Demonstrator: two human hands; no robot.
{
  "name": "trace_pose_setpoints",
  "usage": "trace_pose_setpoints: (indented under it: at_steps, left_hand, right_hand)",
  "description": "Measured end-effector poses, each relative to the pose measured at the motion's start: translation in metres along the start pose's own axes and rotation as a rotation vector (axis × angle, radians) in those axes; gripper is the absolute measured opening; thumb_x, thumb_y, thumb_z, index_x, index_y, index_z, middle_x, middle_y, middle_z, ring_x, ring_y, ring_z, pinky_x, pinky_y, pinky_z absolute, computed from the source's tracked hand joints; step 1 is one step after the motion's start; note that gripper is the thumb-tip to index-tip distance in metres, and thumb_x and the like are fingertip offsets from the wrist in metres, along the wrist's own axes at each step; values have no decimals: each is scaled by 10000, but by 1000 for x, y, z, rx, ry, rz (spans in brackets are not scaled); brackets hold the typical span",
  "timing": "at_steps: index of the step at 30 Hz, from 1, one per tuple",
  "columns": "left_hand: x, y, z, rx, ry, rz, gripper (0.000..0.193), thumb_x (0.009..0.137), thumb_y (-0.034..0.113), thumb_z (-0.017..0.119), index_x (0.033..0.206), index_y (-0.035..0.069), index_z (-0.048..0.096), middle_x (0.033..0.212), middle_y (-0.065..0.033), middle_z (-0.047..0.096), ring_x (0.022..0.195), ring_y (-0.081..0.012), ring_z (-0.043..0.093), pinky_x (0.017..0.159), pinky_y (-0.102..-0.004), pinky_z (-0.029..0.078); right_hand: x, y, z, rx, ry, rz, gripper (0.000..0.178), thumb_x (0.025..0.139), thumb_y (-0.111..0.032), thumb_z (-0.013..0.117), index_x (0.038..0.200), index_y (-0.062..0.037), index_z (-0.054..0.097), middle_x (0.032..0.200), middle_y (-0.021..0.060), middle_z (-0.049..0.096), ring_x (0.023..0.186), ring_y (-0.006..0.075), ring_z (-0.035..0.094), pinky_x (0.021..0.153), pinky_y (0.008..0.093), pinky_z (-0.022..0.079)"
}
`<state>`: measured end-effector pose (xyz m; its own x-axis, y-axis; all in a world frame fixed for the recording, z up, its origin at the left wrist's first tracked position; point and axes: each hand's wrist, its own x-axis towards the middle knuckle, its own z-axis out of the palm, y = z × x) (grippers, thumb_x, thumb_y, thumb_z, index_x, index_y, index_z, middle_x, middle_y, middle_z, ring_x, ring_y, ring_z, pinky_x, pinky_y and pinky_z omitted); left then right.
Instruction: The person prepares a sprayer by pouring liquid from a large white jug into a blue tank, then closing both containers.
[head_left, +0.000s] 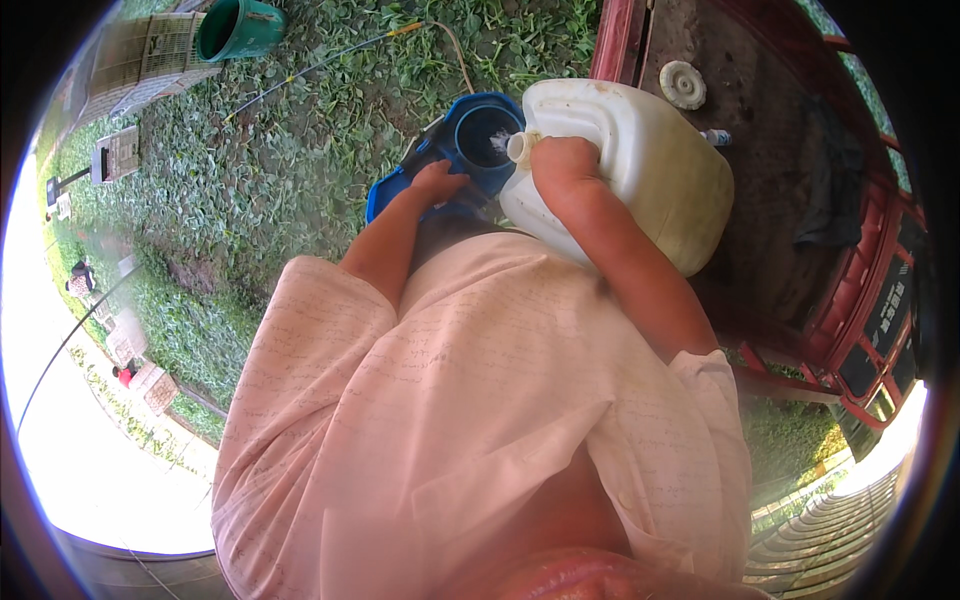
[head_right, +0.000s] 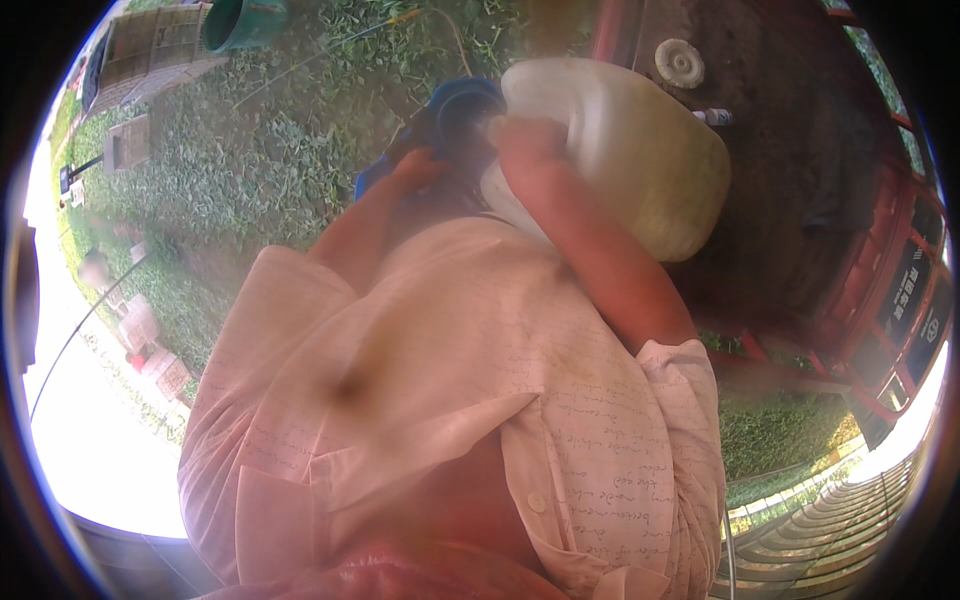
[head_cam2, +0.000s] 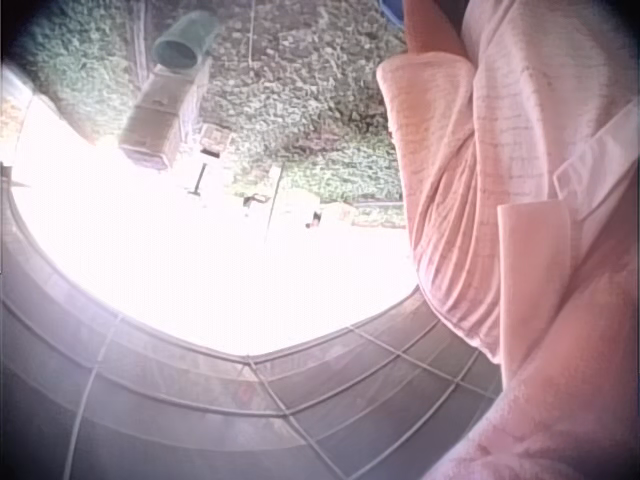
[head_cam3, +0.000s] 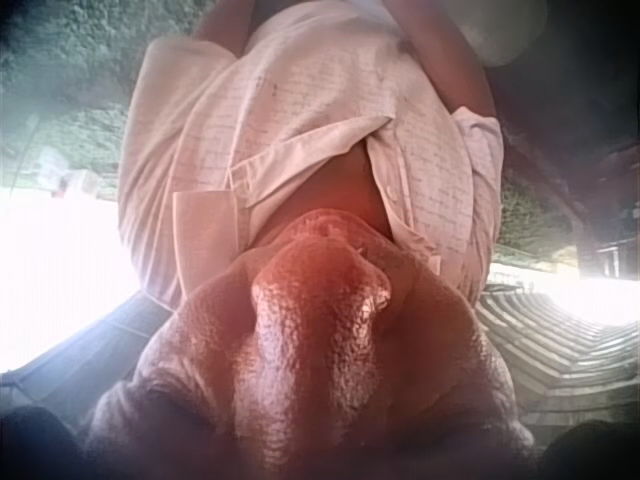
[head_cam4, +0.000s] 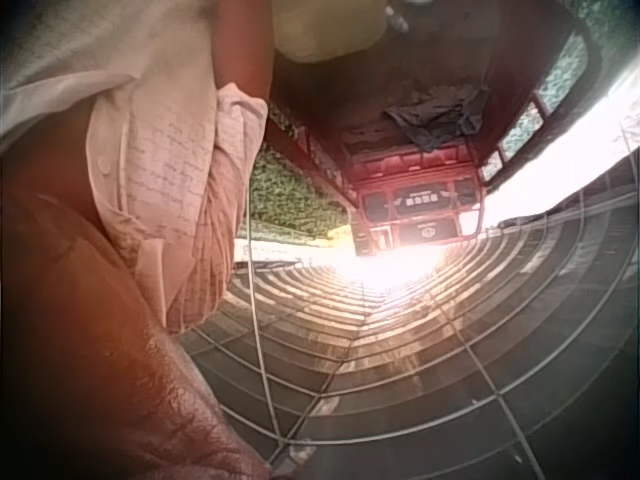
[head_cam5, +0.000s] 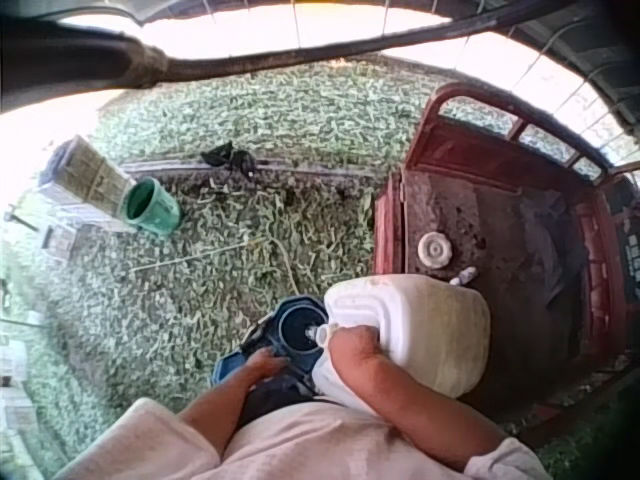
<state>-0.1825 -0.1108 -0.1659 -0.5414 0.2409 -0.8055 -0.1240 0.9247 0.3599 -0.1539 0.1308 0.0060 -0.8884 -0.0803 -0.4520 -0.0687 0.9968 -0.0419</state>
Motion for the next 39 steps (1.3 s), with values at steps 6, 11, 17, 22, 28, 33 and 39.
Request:
trace_pose_setpoints:
  at_steps: [6,11,17,22,28,33,39]
  left_hand:
    - [-13,17,-12,-40,-68,-41,633,755,503,599,1125,-11,592,1101,-193,624,1026,-305,608,875,-373,465]
    - [-2,2,-3,-16,-39,-8,634,753,504,599,1130,-5,592,1124,-194,615,1053,-308,595,894,-373,457]
    - [1,2,0,-18,-18,-5,670,748,511,602,1179,-1,574,1173,-196,595,1115,-316,560,939,-372,433]
    - [-2,-1,0,-5,33,-2,687,747,511,605,1193,-9,566,1176,-199,594,1116,-322,559,945,-370,430]
    - [-3,7,-7,15,-59,-14,696,750,513,603,1203,-13,559,1185,-208,589,1132,-329,549,954,-374,423]
    - [-1,1,-2,31,-20,2,701,751,518,600,1209,-12,556,1200,-211,581,1148,-329,538,966,-377,414]
    - [5,-5,2,17,-20,9,705,752,519,598,1215,-10,554,1219,-211,570,1165,-326,527,979,-377,405]
  right_hand:
    - [1,-1,1,-15,-6,8,134,763,-124,594,789,-136,725,781,50,705,724,228,694,513,372,509]
    - [1,-2,0,-10,-4,1,136,764,-125,595,796,-134,726,786,50,706,727,228,693,516,373,510]
    - [3,-1,3,-6,-20,12,137,764,-129,596,802,-128,727,794,57,706,742,236,694,532,376,515]
    - [2,-1,-3,30,-25,6,136,765,-129,595,801,-126,726,796,65,705,747,245,694,543,379,517]
    - [4,0,1,18,-15,25,141,771,-129,586,794,-125,725,791,63,705,741,244,693,538,379,514]
    - [8,0,11,-12,-19,23,140,769,-132,586,787,-123,724,782,61,703,727,238,692,517,383,508]
    - [6,-1,8,-11,-6,16,134,762,-130,590,776,-129,723,767,56,702,708,235,691,494,380,499]
